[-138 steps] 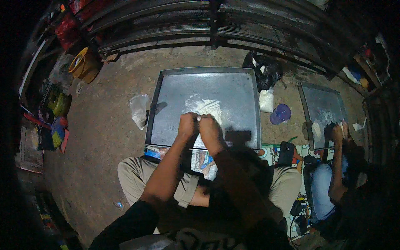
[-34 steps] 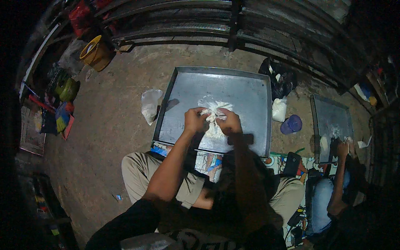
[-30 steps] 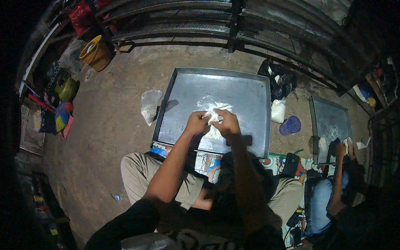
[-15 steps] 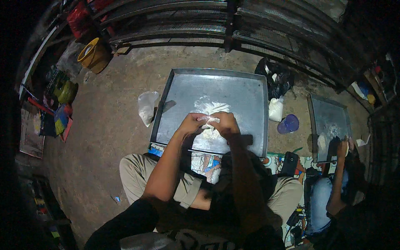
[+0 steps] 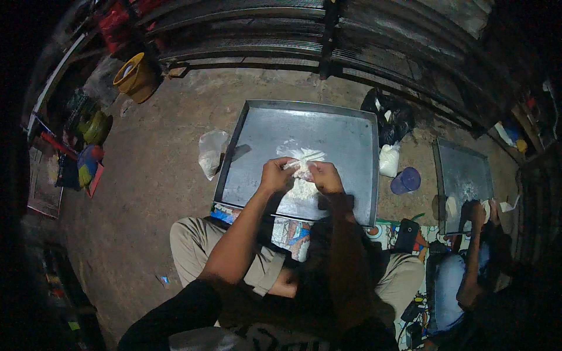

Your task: The person empties a bag of white powder onto a metal tray and spreads it out by hand before using a small purple scoop.

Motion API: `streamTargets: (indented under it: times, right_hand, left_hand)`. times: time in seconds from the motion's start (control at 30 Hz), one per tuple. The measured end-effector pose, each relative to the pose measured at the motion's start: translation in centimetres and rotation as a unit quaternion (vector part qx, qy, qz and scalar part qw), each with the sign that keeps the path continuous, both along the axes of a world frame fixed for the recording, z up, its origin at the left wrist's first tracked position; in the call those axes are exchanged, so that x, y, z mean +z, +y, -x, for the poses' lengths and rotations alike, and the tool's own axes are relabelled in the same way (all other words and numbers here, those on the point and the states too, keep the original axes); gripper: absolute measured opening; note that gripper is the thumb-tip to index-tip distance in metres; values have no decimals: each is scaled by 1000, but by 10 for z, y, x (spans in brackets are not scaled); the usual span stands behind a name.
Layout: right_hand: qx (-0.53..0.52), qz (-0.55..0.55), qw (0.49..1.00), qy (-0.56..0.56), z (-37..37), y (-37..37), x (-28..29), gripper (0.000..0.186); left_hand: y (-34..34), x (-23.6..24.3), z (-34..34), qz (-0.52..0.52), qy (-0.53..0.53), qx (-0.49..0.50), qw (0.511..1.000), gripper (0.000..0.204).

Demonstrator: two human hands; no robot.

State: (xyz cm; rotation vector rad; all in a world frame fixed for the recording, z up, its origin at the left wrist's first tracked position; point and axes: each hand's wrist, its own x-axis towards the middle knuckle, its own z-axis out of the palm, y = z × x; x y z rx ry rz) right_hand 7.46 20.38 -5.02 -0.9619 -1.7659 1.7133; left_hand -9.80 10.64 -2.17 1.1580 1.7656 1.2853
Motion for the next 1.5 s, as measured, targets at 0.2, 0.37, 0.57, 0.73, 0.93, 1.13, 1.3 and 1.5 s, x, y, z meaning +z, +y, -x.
streamTargets:
  times: [0.2,0.37,0.57,0.73,0.93,1.13,1.3,1.5]
  right_hand:
    - [-23,-152,983,-105,5,-21,48,38]
    - [-79,-261,952,-138,8,-28,54,40]
    - [-16,-239,970,-52,15,-32,54,45]
    - [41,-299,951,-64,21,-41,70,54]
    - [5,-334,935,-117,8,-29,60,40]
    - [-47,-396,910,-117,16,-28,46,29]
    - [-85,-265,953,-118,21,-33,40,25]
    - [-4,88,989,115,17,-18,9,34]
  left_hand:
    - [-5,6,1,27,29,-6,999,23]
    - [-10,11,-8,-3,-271,-57,961,24]
    - [-11,19,5,58,-298,0,953,21]
    - [-12,5,9,19,-263,-7,965,18]
    - [-15,31,4,28,-435,-105,894,28]
    - [-16,24,14,-3,-271,-209,940,47]
    - [-17,11,10,-40,-93,-123,987,45]
    - [-11,12,4,-94,-3,9,996,25]
